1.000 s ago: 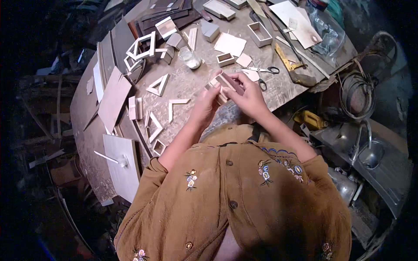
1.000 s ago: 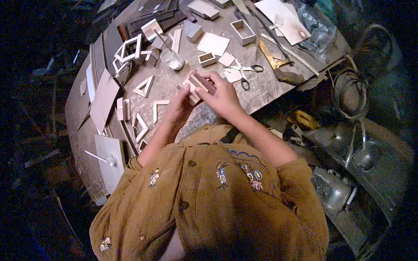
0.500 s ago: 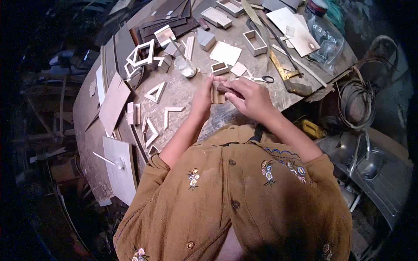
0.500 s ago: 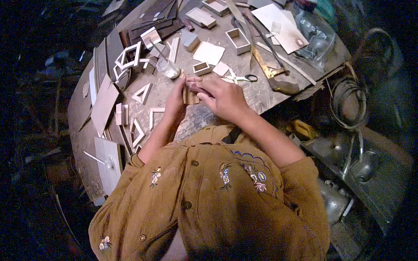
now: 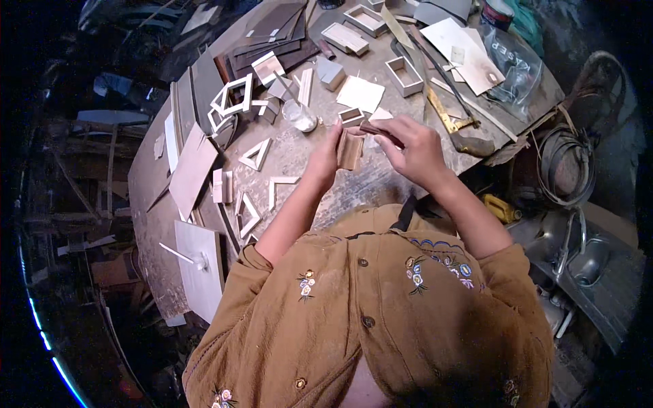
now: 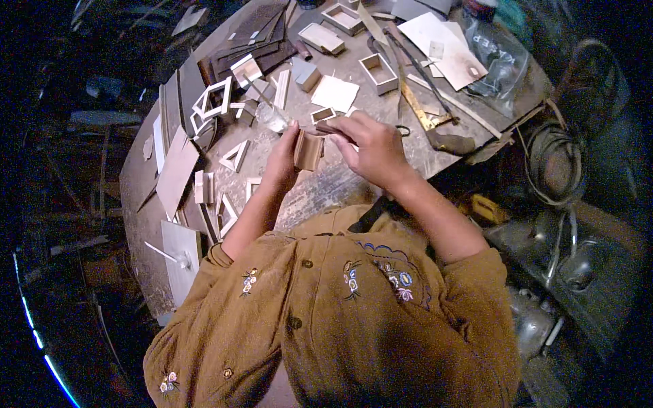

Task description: Assembling and sanding small wooden components to create miniature boxes.

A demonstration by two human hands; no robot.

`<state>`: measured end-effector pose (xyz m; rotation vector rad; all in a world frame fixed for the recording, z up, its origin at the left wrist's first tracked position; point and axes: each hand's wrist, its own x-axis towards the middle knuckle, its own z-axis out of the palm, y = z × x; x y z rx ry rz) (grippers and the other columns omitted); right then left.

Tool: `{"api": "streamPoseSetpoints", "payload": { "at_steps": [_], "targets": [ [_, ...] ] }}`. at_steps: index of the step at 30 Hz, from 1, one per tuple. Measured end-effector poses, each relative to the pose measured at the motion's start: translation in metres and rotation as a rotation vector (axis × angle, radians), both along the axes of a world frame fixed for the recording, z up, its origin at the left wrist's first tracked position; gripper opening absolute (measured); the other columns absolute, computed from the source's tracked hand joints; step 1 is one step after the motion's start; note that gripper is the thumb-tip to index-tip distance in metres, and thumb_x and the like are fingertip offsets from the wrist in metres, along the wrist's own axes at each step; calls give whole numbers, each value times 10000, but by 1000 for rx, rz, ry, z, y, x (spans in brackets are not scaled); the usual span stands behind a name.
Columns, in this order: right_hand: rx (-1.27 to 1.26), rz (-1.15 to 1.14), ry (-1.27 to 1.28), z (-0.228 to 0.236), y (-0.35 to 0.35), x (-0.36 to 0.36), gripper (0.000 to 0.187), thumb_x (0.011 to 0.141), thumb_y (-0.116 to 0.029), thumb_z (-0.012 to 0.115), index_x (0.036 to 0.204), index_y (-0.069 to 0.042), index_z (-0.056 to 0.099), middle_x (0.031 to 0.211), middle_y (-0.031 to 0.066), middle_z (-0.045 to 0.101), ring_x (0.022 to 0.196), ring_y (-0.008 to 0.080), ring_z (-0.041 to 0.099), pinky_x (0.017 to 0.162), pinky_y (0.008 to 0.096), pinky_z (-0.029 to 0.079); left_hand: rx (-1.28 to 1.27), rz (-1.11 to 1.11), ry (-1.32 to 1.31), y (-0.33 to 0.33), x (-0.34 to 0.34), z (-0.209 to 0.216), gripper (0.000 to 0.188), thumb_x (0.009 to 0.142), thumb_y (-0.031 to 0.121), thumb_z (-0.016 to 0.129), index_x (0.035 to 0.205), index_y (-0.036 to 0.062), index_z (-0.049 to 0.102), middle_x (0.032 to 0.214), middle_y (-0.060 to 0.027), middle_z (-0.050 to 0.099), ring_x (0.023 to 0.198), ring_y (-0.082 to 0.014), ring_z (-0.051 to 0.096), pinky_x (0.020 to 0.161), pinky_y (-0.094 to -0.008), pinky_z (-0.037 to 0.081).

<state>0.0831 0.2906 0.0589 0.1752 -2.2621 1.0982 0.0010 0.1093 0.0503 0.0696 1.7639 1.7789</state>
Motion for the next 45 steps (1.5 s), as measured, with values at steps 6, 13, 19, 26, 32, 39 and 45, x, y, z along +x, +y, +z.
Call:
{"api": "streamPoseSetpoints", "payload": {
  "at_steps": [6, 13, 19, 26, 32, 39, 45],
  "targets": [
    [185, 192, -91, -6, -21, 17, 208, 802, -165, 707, 1007, -136, 679, 821, 72, 612, 660, 283, 641, 579, 381, 521, -7, -103, 97, 6, -8, 5, 537, 1014, 458, 333, 1104, 49, 669, 822, -39, 627, 674, -148, 572, 633, -274, 471],
    [79, 101, 29, 3, -20, 3, 235, 812, -163, 713, 1047, -150, 709, 759, 75, 594, 646, 254, 627, 571, 360, 510, 127, -53, 98, 21, -14, 31, 560, 1032, 451, 320, 1082, 8, 658, 838, -71, 638, 690, -138, 595, 624, -265, 489],
    [39, 49, 31, 14, -5, -3, 258, 795, -147, 727, 1052, -129, 709, 802, 91, 616, 657, 262, 637, 585, 353, 522, 174, -46, 79, 12, -14, 21, 557, 1039, 426, 294, 1105, -6, 640, 898, -87, 679, 752, -154, 647, 631, -275, 501],
    [130, 77, 43, 7, -7, -7, 239, 818, -147, 703, 1056, -134, 692, 828, 74, 614, 659, 273, 639, 569, 358, 520, 287, -221, -72, 1, -19, 11, 571, 1033, 431, 291, 1153, -21, 619, 942, -89, 695, 813, -167, 654, 719, -282, 498],
    [108, 134, 19, 0, -14, -4, 234, 801, -148, 701, 1034, -162, 689, 899, 64, 628, 727, 264, 663, 598, 378, 540, 481, -193, -283, -2, -22, 2, 612, 1012, 492, 295, 1190, -8, 600, 895, -91, 676, 709, -192, 627, 595, -330, 499],
    [80, 136, 81, 6, -20, -1, 222, 805, -149, 711, 1026, -172, 696, 843, 57, 632, 658, 260, 651, 563, 372, 530, 417, 43, -290, 19, -11, 18, 622, 1012, 477, 287, 1206, -33, 586, 969, -114, 667, 786, -214, 628, 661, -339, 513],
    [-34, 100, 108, 12, -14, -9, 259, 787, -80, 730, 1039, -141, 715, 790, 63, 616, 606, 223, 603, 542, 335, 494, 459, -85, -266, 12, -11, 21, 648, 1015, 484, 267, 1229, -49, 567, 972, -142, 681, 812, -204, 650, 673, -312, 523]
  ]
}}
